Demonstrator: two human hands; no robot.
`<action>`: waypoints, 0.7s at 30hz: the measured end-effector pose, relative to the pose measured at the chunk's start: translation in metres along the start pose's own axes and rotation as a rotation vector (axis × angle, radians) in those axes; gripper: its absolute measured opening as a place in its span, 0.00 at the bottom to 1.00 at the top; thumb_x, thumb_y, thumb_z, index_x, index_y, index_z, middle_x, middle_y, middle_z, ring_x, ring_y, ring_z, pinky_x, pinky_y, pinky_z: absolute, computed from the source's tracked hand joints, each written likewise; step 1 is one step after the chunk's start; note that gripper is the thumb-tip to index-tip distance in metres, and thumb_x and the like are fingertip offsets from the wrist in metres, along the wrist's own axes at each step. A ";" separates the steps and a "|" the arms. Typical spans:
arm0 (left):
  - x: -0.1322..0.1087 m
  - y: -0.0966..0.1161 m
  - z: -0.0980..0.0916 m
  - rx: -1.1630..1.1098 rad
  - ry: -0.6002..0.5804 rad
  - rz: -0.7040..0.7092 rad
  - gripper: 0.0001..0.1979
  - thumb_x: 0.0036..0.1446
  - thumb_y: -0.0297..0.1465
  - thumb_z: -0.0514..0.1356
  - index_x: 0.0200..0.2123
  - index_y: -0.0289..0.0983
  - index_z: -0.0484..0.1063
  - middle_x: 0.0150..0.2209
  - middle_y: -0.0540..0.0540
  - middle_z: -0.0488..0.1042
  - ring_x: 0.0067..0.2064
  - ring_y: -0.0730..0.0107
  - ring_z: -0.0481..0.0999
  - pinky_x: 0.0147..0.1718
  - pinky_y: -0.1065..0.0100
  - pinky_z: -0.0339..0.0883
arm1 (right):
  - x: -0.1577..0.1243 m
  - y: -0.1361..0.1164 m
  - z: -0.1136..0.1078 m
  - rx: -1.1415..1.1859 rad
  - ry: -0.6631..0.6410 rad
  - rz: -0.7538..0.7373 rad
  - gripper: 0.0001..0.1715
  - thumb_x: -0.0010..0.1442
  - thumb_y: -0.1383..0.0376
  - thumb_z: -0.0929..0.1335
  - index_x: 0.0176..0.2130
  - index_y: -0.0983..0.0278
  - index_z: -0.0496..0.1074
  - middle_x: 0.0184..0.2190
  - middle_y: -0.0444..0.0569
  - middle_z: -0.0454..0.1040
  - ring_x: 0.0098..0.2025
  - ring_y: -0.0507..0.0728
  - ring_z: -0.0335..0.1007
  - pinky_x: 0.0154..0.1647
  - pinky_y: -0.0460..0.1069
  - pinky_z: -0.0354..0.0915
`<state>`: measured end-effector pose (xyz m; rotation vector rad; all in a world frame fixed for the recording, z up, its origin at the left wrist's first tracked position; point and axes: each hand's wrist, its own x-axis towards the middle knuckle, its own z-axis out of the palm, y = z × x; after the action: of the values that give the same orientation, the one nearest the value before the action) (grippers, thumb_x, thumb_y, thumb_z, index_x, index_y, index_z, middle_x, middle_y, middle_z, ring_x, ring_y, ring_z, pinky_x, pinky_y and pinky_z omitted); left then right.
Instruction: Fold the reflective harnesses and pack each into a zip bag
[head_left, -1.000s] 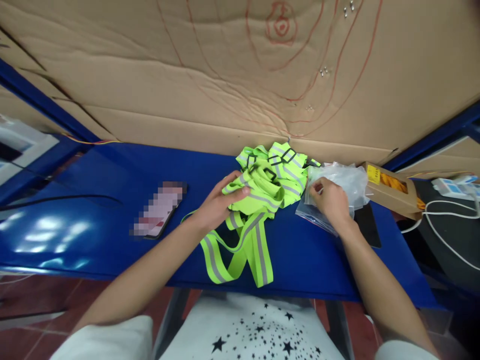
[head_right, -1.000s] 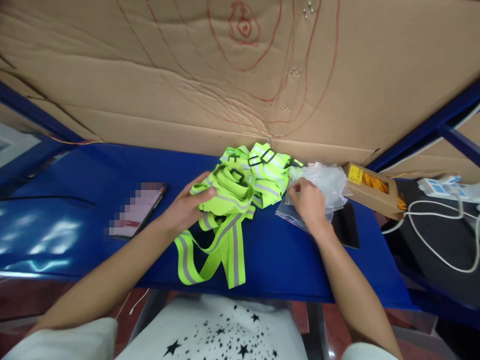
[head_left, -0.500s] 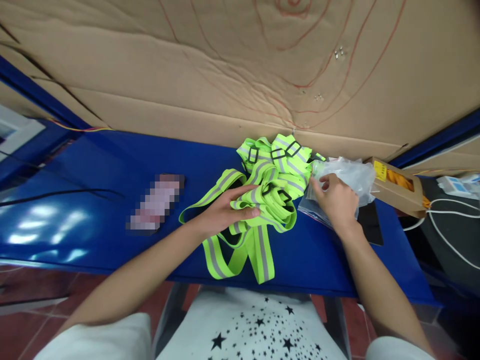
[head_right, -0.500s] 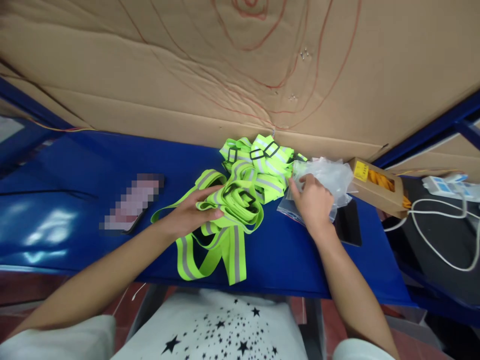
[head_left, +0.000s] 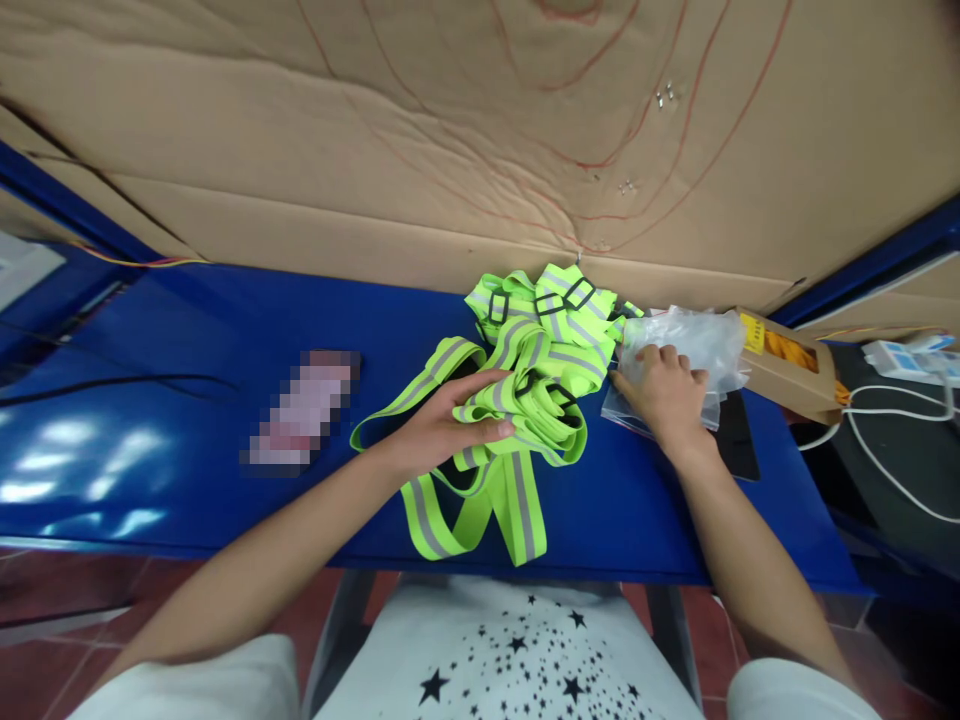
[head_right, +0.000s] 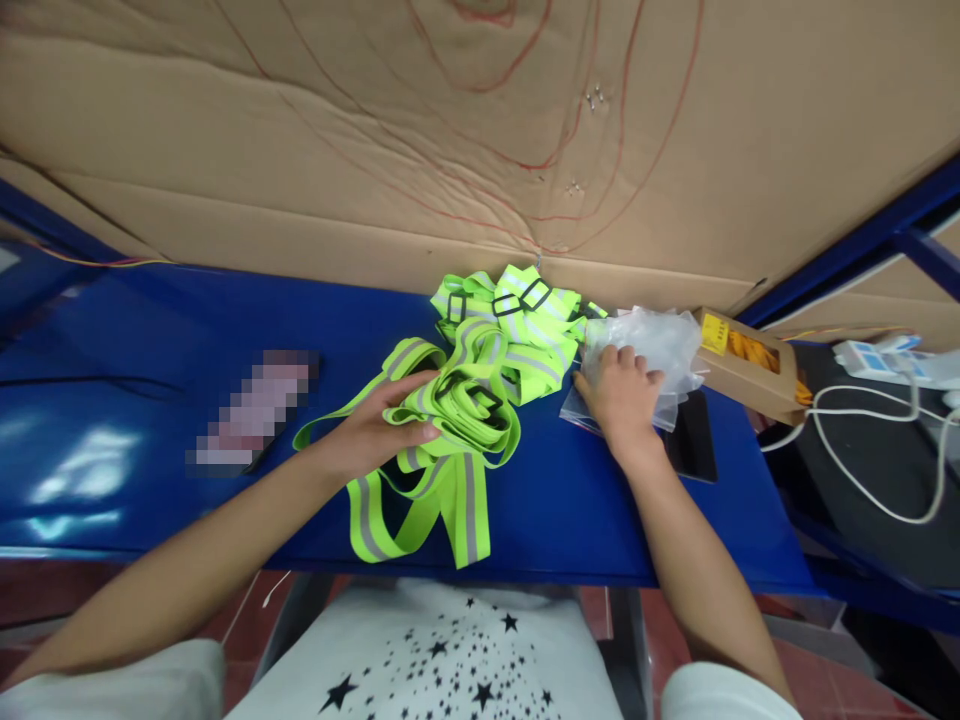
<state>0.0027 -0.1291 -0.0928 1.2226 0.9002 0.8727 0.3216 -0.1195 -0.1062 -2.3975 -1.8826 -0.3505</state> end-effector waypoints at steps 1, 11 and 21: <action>0.000 0.000 0.000 0.000 -0.001 -0.006 0.33 0.41 0.45 0.80 0.52 0.47 0.83 0.60 0.45 0.78 0.64 0.43 0.73 0.58 0.56 0.74 | 0.000 0.002 -0.001 -0.004 -0.005 -0.009 0.22 0.65 0.54 0.69 0.50 0.68 0.76 0.48 0.64 0.78 0.50 0.72 0.74 0.49 0.61 0.62; -0.003 0.000 0.001 0.003 -0.071 0.030 0.31 0.43 0.45 0.79 0.52 0.48 0.82 0.59 0.46 0.77 0.64 0.46 0.72 0.59 0.57 0.71 | -0.021 -0.005 -0.037 0.335 0.428 -0.444 0.05 0.69 0.65 0.66 0.42 0.63 0.73 0.42 0.52 0.80 0.44 0.60 0.76 0.49 0.54 0.61; 0.002 0.009 0.011 -0.067 -0.264 0.041 0.33 0.51 0.35 0.77 0.61 0.49 0.77 0.63 0.45 0.76 0.69 0.47 0.69 0.67 0.51 0.65 | -0.044 -0.029 -0.047 0.598 0.469 -0.796 0.13 0.69 0.74 0.66 0.51 0.60 0.70 0.44 0.49 0.81 0.45 0.56 0.77 0.43 0.52 0.63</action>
<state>0.0133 -0.1305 -0.0831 1.2668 0.6313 0.7468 0.2771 -0.1636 -0.0733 -1.0325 -2.1853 -0.2877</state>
